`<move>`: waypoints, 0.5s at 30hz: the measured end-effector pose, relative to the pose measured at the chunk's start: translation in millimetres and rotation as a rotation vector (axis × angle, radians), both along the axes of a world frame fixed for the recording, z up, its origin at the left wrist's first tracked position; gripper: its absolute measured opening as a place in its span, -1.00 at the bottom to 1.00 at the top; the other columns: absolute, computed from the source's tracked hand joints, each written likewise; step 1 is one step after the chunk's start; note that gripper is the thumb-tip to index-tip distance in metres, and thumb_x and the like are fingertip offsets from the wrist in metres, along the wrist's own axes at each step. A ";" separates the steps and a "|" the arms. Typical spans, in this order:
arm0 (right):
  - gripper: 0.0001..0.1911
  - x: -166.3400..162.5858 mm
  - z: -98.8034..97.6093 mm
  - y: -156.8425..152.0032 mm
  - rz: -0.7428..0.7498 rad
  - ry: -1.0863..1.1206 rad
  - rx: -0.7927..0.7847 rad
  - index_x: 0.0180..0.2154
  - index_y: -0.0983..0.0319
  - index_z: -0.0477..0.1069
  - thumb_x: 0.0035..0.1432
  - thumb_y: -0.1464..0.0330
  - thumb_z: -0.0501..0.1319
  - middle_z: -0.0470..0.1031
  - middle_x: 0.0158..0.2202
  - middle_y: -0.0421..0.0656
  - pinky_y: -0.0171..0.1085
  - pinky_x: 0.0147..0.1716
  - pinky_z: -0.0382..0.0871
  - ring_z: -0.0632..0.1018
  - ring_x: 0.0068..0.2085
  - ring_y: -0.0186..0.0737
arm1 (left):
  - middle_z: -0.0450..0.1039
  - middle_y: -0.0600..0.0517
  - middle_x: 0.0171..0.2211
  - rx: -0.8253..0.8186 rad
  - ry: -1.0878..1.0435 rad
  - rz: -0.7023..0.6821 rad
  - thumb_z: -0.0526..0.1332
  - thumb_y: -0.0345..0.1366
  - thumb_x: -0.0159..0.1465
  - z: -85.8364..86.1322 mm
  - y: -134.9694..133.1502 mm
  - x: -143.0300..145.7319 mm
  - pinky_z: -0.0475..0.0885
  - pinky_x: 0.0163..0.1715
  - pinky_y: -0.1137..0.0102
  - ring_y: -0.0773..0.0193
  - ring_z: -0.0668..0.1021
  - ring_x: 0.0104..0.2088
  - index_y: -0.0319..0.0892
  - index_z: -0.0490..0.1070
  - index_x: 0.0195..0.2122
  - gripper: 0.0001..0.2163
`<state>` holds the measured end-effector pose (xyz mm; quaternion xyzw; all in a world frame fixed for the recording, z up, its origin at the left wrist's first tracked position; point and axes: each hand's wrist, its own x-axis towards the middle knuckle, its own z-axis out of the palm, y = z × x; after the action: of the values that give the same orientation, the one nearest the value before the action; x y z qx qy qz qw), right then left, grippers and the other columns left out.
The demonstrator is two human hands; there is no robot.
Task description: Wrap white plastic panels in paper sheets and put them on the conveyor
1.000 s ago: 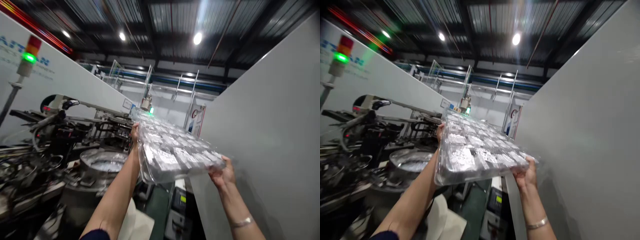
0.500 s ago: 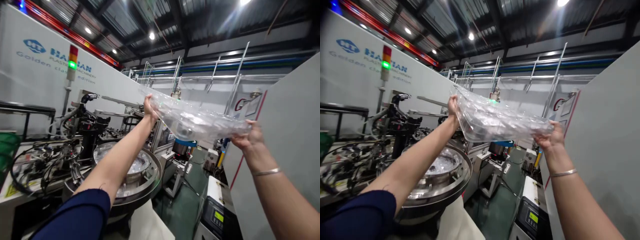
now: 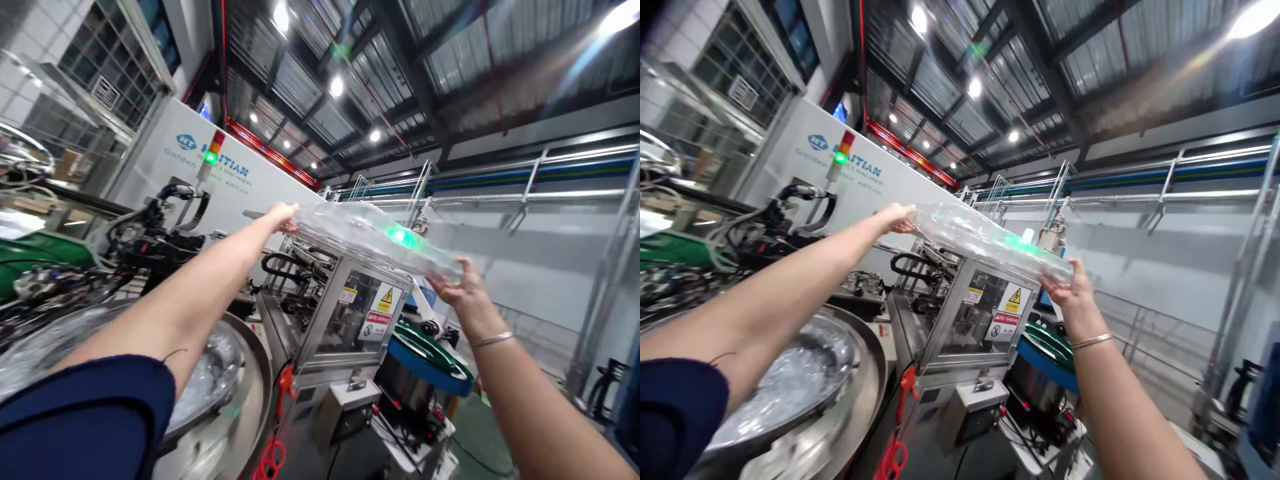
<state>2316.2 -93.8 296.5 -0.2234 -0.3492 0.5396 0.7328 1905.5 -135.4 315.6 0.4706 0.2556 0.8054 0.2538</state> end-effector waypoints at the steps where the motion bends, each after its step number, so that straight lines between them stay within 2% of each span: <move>1: -0.75 6.8 -0.7 22.7 0.035 -0.002 -0.039 -0.33 0.37 0.31 -0.06 0.32 0.18 0.40 -0.24 0.08 -0.13 -0.50 0.48 0.52 -0.21 -0.04 | 0.36 0.09 -0.56 -0.060 0.026 0.090 0.20 -0.38 0.18 5.7 4.1 3.8 0.34 -0.21 0.34 0.27 0.48 -0.34 -0.28 0.30 -0.59 -0.80; 3: -0.72 13.6 -1.4 62.0 0.074 0.002 -0.075 -0.31 0.31 0.29 -0.06 0.27 0.19 0.39 -0.24 0.01 -0.15 -0.51 0.50 0.51 -0.21 -0.09 | 0.33 0.05 -0.62 -0.145 0.067 0.254 0.23 -0.43 0.12 17.8 2.7 13.7 0.29 -0.14 0.35 0.19 0.48 -0.26 -0.28 0.28 -0.64 -0.78; 4: -0.72 13.3 -1.0 78.8 0.088 0.002 -0.080 -0.30 0.28 0.28 -0.05 0.25 0.19 0.39 -0.24 -0.03 -0.16 -0.51 0.51 0.51 -0.21 -0.11 | 0.34 0.03 -0.62 -0.151 0.101 0.338 0.24 -0.40 0.12 23.8 -2.6 21.2 0.28 -0.12 0.34 0.16 0.48 -0.22 -0.28 0.29 -0.63 -0.78; 5: -0.72 10.8 0.0 93.8 0.103 -0.002 -0.081 -0.30 0.26 0.28 -0.04 0.23 0.18 0.38 -0.24 -0.05 -0.17 -0.51 0.51 0.50 -0.21 -0.13 | 0.38 0.02 -0.57 -0.126 0.171 0.427 0.25 -0.32 0.14 29.7 -10.3 31.2 0.27 -0.11 0.31 0.14 0.47 -0.20 -0.30 0.32 -0.58 -0.79; 6: -0.72 6.3 1.7 107.2 0.121 -0.009 -0.083 -0.29 0.24 0.27 -0.03 0.22 0.17 0.38 -0.24 -0.06 -0.17 -0.51 0.51 0.50 -0.21 -0.14 | 0.41 0.00 -0.50 -0.053 0.317 0.563 0.20 -0.23 0.18 35.3 -19.3 44.0 0.27 -0.11 0.26 0.14 0.47 -0.19 -0.32 0.36 -0.49 -0.77; 7: -0.70 0.3 4.0 119.0 0.146 -0.017 -0.087 -0.27 0.24 0.27 -0.02 0.20 0.17 0.37 -0.24 -0.06 -0.18 -0.52 0.51 0.49 -0.21 -0.14 | 0.43 0.00 -0.40 0.029 0.504 0.641 0.13 -0.18 0.24 40.3 -28.3 59.3 0.26 -0.11 0.20 0.14 0.47 -0.17 -0.35 0.38 -0.37 -0.73; 8: -0.66 -6.7 6.5 129.2 0.180 -0.024 -0.097 -0.25 0.24 0.26 -0.02 0.17 0.17 0.36 -0.22 -0.05 -0.18 -0.52 0.51 0.49 -0.21 -0.15 | 0.42 0.00 -0.28 0.090 0.718 0.650 0.05 -0.19 0.27 44.7 -35.7 76.3 0.23 -0.10 0.18 0.14 0.45 -0.11 -0.36 0.38 -0.24 -0.71; 10: -0.56 -20.7 10.3 144.8 0.250 -0.034 -0.122 -0.19 0.25 0.24 -0.03 0.10 0.19 0.34 -0.20 -0.04 -0.20 -0.52 0.50 0.48 -0.22 -0.17 | 0.37 0.06 -0.20 0.051 1.052 0.628 0.09 -0.24 0.23 51.1 -41.2 110.3 0.15 -0.05 0.19 0.08 0.37 0.01 -0.31 0.38 -0.15 -0.73; 12: -0.46 -30.9 9.4 153.6 0.305 -0.062 -0.135 -0.14 0.27 0.21 -0.04 0.02 0.18 0.32 -0.19 -0.01 -0.20 -0.52 0.50 0.49 -0.22 -0.17 | 0.37 0.08 -0.27 -0.078 1.271 0.627 0.28 -0.24 0.05 54.8 -31.8 136.8 0.11 0.00 0.19 0.00 0.35 0.04 -0.23 0.44 -0.18 -0.70; 15: -0.38 -31.9 -3.0 152.8 0.301 -0.160 -0.142 -0.09 0.29 0.18 -0.01 -0.06 0.13 0.33 -0.19 0.03 -0.20 -0.57 0.47 0.50 -0.27 -0.15 | 0.36 0.06 -0.45 -0.200 1.439 0.757 0.42 -0.21 -0.17 58.7 -2.7 155.2 0.11 0.01 0.15 -0.09 0.40 -0.08 -0.19 0.50 -0.30 -0.62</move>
<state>2284.3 59.0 293.4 -0.2619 -0.3971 0.6469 0.5960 2060.6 -138.1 374.3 0.7295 0.5680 0.3108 -0.2204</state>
